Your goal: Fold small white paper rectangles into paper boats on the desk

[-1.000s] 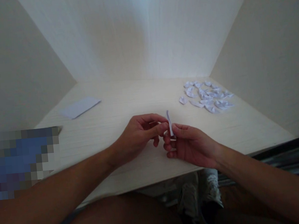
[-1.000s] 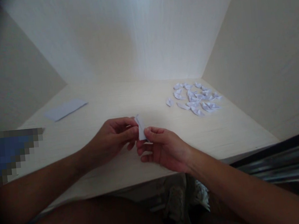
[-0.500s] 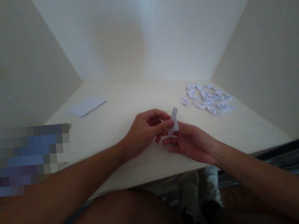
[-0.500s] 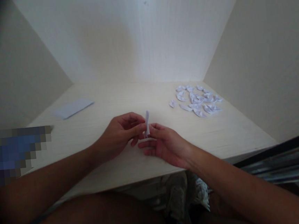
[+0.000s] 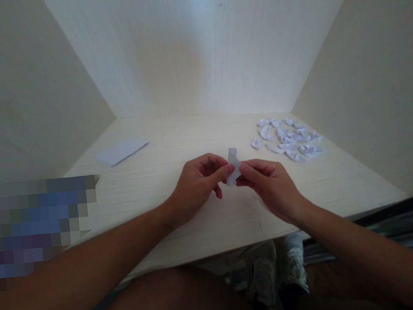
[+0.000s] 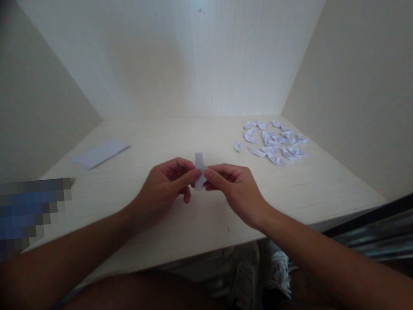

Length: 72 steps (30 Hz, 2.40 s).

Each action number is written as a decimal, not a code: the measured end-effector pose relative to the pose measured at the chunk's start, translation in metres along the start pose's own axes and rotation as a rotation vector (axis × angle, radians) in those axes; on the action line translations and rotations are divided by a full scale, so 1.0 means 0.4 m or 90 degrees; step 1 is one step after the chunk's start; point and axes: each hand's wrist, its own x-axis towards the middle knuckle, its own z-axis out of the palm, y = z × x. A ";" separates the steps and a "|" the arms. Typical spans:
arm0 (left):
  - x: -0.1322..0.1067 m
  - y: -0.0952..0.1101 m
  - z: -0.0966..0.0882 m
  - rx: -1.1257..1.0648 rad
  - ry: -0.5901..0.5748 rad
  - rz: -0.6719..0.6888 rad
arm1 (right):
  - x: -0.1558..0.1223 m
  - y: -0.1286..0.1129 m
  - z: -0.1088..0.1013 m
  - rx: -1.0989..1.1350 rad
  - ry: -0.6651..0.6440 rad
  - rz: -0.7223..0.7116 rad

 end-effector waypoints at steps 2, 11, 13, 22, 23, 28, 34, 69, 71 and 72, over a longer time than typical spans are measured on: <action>0.000 -0.003 -0.003 0.028 0.029 -0.008 | 0.004 0.006 -0.004 -0.091 0.029 -0.022; -0.002 -0.004 -0.007 0.104 0.108 -0.001 | 0.008 0.035 0.019 -0.270 0.098 -0.068; -0.003 -0.002 -0.006 0.120 0.111 0.004 | 0.009 0.041 0.021 -0.287 0.111 -0.071; -0.005 0.001 -0.007 0.224 0.109 0.023 | 0.015 0.051 0.023 -0.326 0.144 -0.072; -0.005 0.002 -0.007 0.228 0.115 0.019 | 0.014 0.051 0.024 -0.332 0.144 -0.072; -0.001 0.002 -0.007 0.229 0.126 0.014 | 0.012 0.052 0.024 -0.356 0.136 -0.078; 0.000 0.000 -0.008 0.214 0.116 0.024 | 0.012 0.051 0.024 -0.364 0.134 -0.086; 0.023 -0.014 -0.041 0.080 -0.031 -0.058 | 0.016 0.050 0.003 -0.208 0.066 -0.091; 0.023 -0.013 -0.041 0.063 -0.035 -0.069 | 0.019 0.054 0.000 -0.193 0.073 -0.095; 0.023 -0.012 -0.040 0.059 -0.036 -0.073 | 0.020 0.056 -0.002 -0.186 0.076 -0.096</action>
